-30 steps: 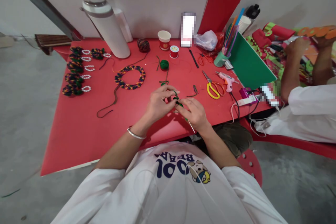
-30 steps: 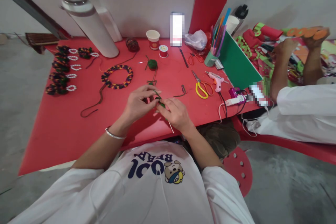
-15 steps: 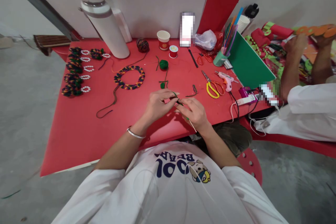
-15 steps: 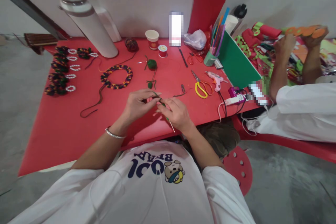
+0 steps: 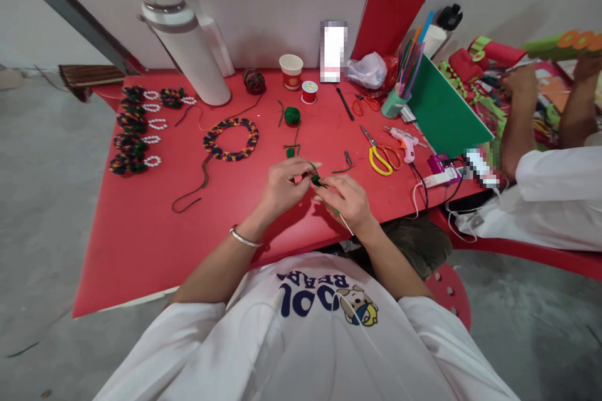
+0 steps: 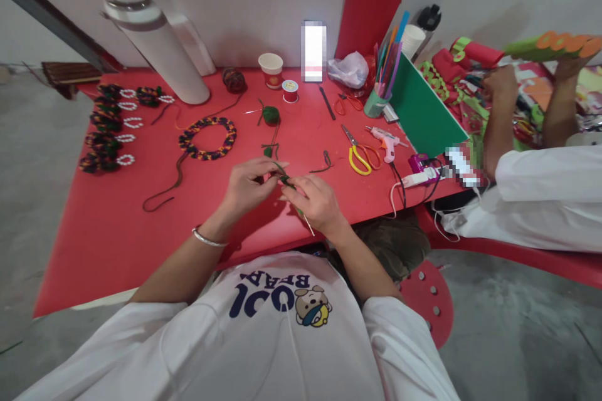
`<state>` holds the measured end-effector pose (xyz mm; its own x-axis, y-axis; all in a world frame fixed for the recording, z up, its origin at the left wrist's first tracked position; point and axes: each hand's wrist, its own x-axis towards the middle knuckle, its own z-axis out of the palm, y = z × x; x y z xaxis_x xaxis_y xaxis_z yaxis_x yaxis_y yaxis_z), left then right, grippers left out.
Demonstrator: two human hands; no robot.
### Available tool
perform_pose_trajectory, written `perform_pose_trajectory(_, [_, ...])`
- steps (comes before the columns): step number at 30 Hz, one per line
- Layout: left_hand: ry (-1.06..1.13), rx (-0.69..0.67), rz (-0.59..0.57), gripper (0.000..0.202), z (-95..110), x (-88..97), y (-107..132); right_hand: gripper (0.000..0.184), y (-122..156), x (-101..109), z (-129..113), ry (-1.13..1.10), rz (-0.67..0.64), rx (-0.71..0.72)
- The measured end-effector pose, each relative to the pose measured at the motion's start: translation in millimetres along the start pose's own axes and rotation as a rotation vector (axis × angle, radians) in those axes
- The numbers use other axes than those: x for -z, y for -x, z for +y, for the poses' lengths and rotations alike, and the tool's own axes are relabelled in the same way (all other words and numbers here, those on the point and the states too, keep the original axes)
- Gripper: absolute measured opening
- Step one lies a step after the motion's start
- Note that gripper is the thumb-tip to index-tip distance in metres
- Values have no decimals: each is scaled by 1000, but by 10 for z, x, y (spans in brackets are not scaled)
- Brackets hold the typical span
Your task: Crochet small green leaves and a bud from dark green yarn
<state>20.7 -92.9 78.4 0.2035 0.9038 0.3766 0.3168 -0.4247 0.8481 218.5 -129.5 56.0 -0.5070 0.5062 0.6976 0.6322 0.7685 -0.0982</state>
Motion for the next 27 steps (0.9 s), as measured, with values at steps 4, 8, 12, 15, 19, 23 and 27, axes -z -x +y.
perform_pose_trajectory(4, [-38,-61,-20,16,-14,-2,21,17,27,-7,28,-7,-30,-55])
perform_pose_trajectory(8, [-32,-157,-47,7,-52,6,17,19,52,-16,34,-40,-33,-72])
perform_pose_trajectory(12, [-67,-209,-64,8,-99,-6,9,22,61,-19,31,-34,-45,-47])
perform_pose_trajectory(15, [-104,-228,-35,11,-109,-39,24,23,61,-24,29,-21,-38,-27])
perform_pose_trajectory(19, [-82,-114,-4,12,-103,-78,39,23,53,-25,10,11,-23,-17])
perform_pose_trajectory(23, [-22,78,-40,6,-111,-75,22,19,36,-26,-27,70,-12,-13])
perform_pose_trajectory(27, [78,172,-75,6,-114,-66,1,18,39,-37,-33,61,-19,0])
